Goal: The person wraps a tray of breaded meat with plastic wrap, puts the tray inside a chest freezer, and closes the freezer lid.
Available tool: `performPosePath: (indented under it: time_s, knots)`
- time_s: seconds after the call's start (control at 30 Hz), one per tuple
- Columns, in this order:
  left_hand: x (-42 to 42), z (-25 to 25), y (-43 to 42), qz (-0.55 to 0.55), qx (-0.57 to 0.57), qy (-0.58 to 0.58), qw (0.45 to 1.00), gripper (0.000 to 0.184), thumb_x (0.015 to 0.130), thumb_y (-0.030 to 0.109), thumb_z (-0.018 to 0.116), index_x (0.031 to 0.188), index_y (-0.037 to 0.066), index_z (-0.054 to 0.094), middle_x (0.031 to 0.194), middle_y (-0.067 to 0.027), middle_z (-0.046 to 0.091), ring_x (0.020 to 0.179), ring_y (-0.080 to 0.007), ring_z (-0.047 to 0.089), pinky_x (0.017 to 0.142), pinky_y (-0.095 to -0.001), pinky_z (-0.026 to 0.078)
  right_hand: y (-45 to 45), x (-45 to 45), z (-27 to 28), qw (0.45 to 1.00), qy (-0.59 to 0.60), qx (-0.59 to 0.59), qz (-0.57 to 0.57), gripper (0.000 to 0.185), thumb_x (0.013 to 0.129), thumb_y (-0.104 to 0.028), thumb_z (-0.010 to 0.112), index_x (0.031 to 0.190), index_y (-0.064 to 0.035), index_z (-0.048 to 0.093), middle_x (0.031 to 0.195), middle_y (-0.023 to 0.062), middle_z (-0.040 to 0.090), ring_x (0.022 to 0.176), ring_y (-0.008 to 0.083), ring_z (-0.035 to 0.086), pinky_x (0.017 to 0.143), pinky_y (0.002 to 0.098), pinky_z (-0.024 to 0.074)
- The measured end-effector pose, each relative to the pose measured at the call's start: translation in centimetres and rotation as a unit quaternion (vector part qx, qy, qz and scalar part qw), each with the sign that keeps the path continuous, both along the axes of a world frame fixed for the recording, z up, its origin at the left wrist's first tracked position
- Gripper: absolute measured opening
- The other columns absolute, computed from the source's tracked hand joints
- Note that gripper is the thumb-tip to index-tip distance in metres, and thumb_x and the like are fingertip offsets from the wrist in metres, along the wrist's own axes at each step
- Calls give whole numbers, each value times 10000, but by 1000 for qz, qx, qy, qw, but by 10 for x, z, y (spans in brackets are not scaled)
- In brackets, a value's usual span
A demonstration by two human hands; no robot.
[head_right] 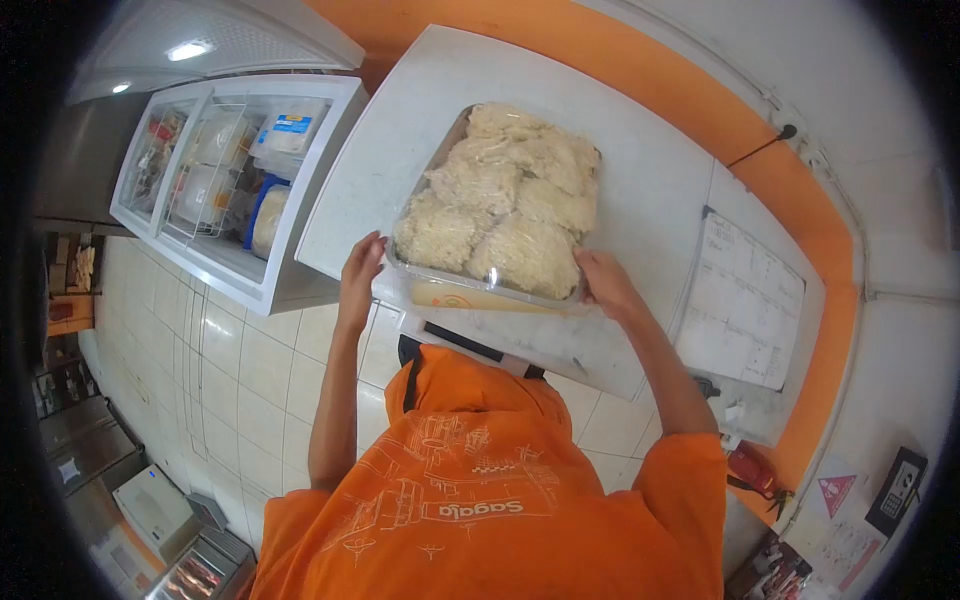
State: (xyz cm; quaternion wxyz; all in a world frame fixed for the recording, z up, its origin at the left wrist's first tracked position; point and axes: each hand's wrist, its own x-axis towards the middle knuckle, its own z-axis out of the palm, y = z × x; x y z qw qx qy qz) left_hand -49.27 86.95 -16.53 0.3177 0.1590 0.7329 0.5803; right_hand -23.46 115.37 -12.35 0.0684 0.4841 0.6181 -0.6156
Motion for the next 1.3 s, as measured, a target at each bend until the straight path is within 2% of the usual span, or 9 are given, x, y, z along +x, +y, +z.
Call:
performPosePath:
  time_s: [0.03,0.17,0.23,0.47,0.73,0.87,1.17,1.27,1.3]
  knots:
    - [-14,8,15,19,22,-135,990,614,920,422,540,1328,-21,424,1289,-181,521,1250,-271,454,996,-382,392,-1,-2,-1,1000,-2,-11,-10,454,960,-414,433,803,-19,593,584,36,510,474,133,487,446,286,407]
    - [-49,-10,64,-39,-4,-247,968,618,930,450,493,1268,-67,474,1218,-174,572,1191,-276,511,988,-379,414,-16,-7,28,998,-3,-32,-54,416,959,-385,449,810,-20,583,607,38,518,486,127,482,451,270,401]
    - [-51,12,77,-93,94,-432,892,567,925,383,503,1258,-75,478,1214,-167,574,1139,-263,548,962,-375,447,-20,-7,43,994,32,-84,-55,375,959,-354,465,828,-23,582,642,37,531,505,120,485,457,252,394]
    - [-46,71,58,-80,105,-487,864,552,911,335,472,1304,-50,427,1293,-184,515,1143,-275,549,938,-401,475,-35,-6,70,970,72,-126,-193,293,967,-322,475,859,-71,580,654,-37,515,467,46,411,409,216,301]
    - [-8,110,57,-78,150,-541,824,617,889,285,485,1371,-47,290,1330,-247,435,1169,-407,507,882,-571,509,-21,6,79,986,50,-55,-150,349,924,-355,505,909,-24,614,749,2,529,604,98,464,496,265,384]
    - [8,112,48,-53,145,-513,845,596,874,219,492,1331,-93,271,1269,-297,441,1130,-436,521,862,-524,551,-16,13,81,983,112,15,-141,262,950,-260,484,913,-30,603,689,-47,538,512,38,445,407,223,294]
    - [65,150,51,-89,142,-586,793,603,805,98,446,1315,-138,228,1227,-351,444,1066,-460,558,834,-437,586,29,39,89,986,132,86,-51,332,949,-296,498,965,11,623,901,13,613,825,77,546,730,204,412]
    - [84,141,48,-112,117,-588,793,590,798,88,416,1314,-149,258,1216,-335,479,1088,-417,564,891,-400,558,31,47,82,948,202,-19,-244,412,950,-378,492,1046,5,612,982,30,609,894,111,542,817,253,408]
    - [92,138,50,-107,103,-582,799,570,801,90,396,1304,-153,282,1217,-320,489,1099,-403,562,926,-399,536,34,58,75,953,144,124,-237,458,937,-430,498,1126,-20,576,1070,51,577,965,144,523,868,313,395]
